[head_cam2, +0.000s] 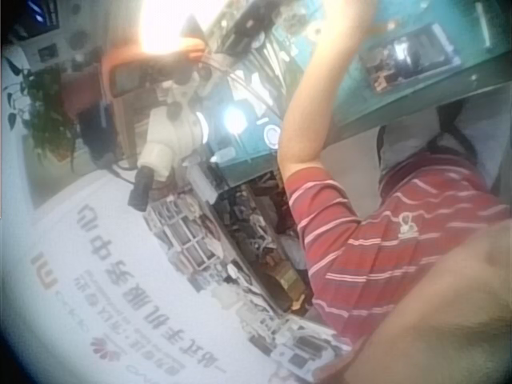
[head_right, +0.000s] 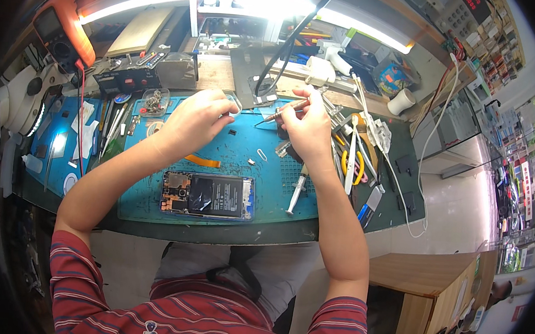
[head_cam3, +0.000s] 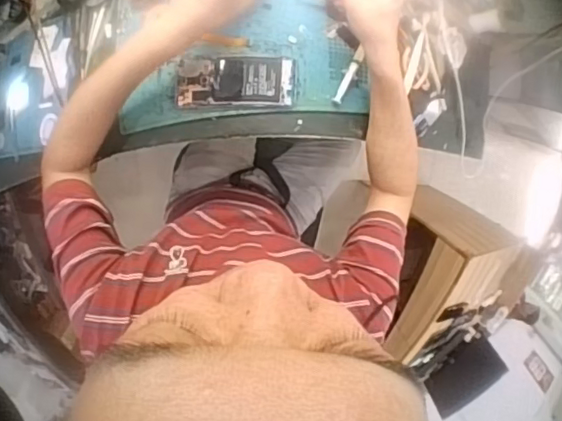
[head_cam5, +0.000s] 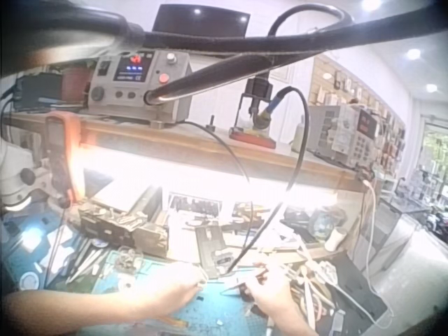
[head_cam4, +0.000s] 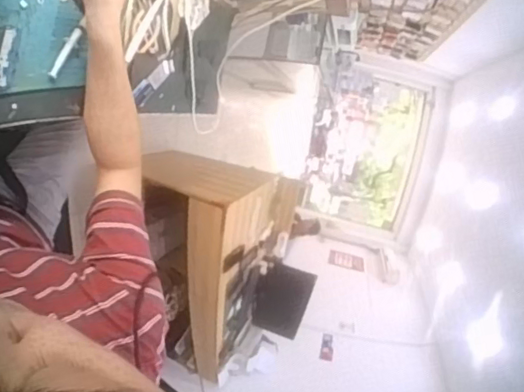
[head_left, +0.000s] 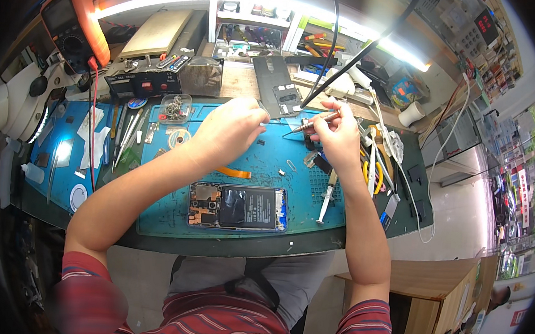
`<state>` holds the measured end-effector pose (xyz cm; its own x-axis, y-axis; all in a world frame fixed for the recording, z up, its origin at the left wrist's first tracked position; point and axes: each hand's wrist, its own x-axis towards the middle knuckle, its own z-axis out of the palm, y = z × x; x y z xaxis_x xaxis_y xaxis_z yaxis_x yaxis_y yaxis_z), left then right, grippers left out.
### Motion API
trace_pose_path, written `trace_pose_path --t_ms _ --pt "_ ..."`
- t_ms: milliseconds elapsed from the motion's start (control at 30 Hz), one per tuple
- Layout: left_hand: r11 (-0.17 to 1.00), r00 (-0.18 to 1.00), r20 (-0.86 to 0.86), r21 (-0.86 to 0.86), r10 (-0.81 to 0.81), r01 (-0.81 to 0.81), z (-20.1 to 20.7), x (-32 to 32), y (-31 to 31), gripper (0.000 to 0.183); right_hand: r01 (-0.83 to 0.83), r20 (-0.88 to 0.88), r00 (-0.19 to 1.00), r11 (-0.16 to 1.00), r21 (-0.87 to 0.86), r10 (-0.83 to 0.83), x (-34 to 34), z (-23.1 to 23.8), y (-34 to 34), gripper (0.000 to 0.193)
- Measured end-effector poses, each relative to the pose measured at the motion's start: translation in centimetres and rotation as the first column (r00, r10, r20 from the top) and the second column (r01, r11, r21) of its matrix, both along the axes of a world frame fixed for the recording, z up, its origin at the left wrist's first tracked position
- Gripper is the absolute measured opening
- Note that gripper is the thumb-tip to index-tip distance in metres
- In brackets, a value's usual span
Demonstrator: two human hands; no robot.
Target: The person cleans a small electronic component with a brush, then uses multimeter probes to test it. They handle a ribbon cable and a disassembled mobile phone, place the component in a vise, and apply flux with a syringe while using a hot air gun.
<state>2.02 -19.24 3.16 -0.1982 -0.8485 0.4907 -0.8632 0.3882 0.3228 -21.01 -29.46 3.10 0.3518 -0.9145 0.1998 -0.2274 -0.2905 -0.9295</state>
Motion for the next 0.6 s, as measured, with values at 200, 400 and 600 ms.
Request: trace_pose_path --t_ms 200,400,600 --pt "0.999 0.999 0.006 -0.014 -0.052 0.053 -0.6 -1.0 -0.4 0.016 -0.034 0.133 0.991 0.999 0.0 0.034 0.4 0.7 1.0 0.036" --pt "0.996 1.0 0.019 0.093 -0.015 0.013 -1.0 -2.1 -0.8 0.018 -0.1 0.197 0.974 0.993 -0.061 0.11 0.7 1.4 2.4 0.034" --pt "0.996 0.995 0.094 -0.087 0.041 -0.033 0.2 0.7 -1.1 0.017 -0.201 0.13 0.972 0.979 0.029 0.196 -0.1 2.4 2.7 0.036"
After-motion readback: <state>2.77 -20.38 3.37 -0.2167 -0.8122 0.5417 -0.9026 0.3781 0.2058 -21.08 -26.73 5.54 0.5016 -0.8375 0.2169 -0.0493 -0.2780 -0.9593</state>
